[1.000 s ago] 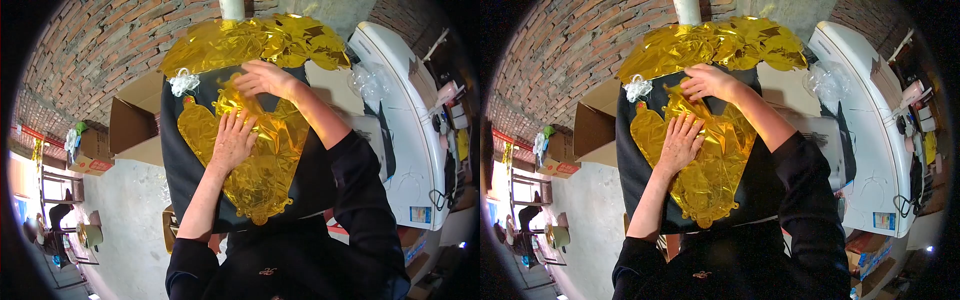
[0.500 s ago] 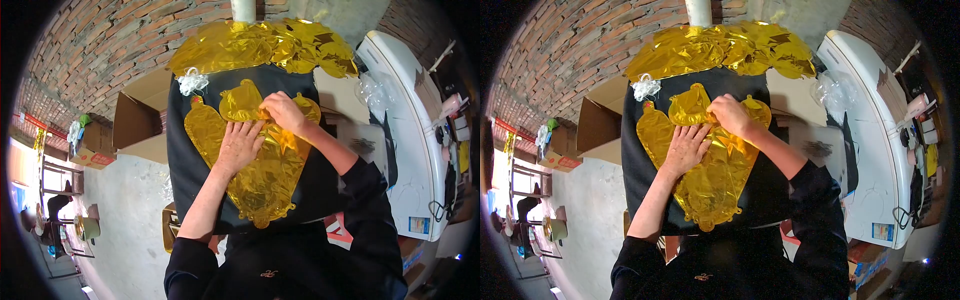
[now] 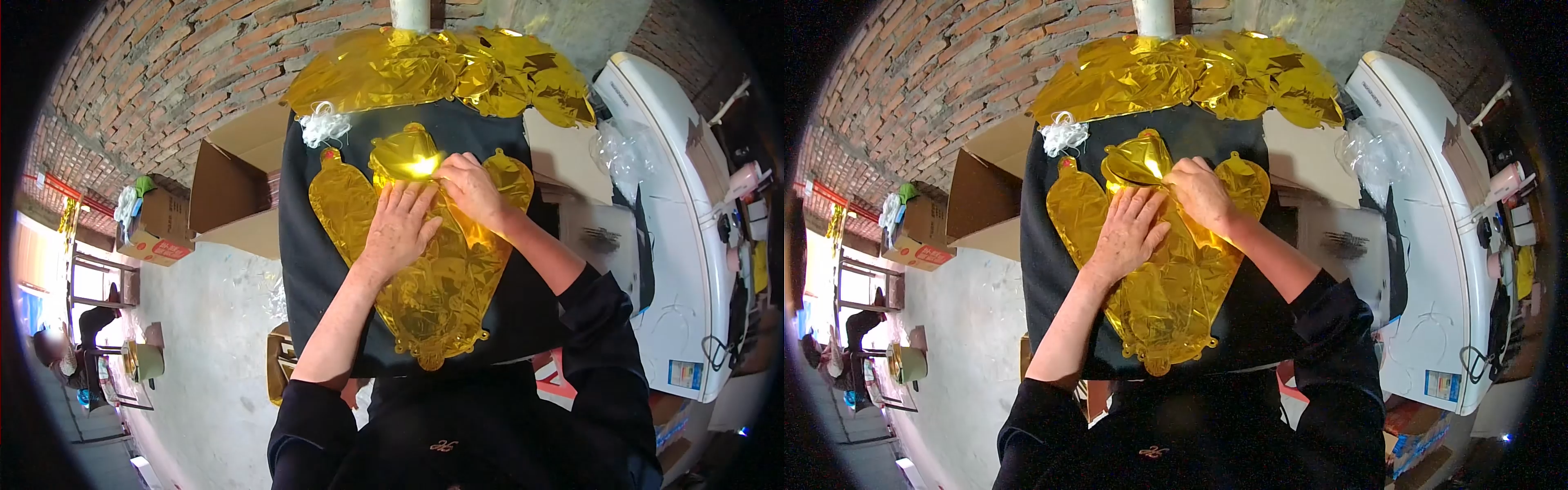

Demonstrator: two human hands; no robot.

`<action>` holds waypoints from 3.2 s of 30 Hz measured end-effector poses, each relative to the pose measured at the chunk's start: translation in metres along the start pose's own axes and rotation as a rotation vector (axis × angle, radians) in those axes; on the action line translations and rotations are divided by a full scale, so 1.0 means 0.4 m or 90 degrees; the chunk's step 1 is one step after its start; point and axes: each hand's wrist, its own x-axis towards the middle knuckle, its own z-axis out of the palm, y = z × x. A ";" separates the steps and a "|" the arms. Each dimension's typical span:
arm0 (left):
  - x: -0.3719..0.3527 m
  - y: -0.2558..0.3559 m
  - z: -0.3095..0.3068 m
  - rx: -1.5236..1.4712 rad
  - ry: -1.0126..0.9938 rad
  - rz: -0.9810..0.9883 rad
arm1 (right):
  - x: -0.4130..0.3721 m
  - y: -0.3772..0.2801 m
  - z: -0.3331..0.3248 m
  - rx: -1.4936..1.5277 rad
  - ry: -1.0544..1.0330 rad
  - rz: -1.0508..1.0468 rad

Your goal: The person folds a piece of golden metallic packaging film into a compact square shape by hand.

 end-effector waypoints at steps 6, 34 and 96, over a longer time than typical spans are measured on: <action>0.035 0.015 -0.078 -0.056 0.087 -0.059 | 0.004 -0.003 0.006 -0.003 0.011 -0.001; 0.147 -0.142 0.105 0.022 -0.024 -0.030 | -0.063 -0.051 -0.032 0.021 0.013 -0.023; 0.137 -0.131 0.105 0.027 -0.020 -0.044 | 0.166 0.108 0.019 -0.177 0.007 0.040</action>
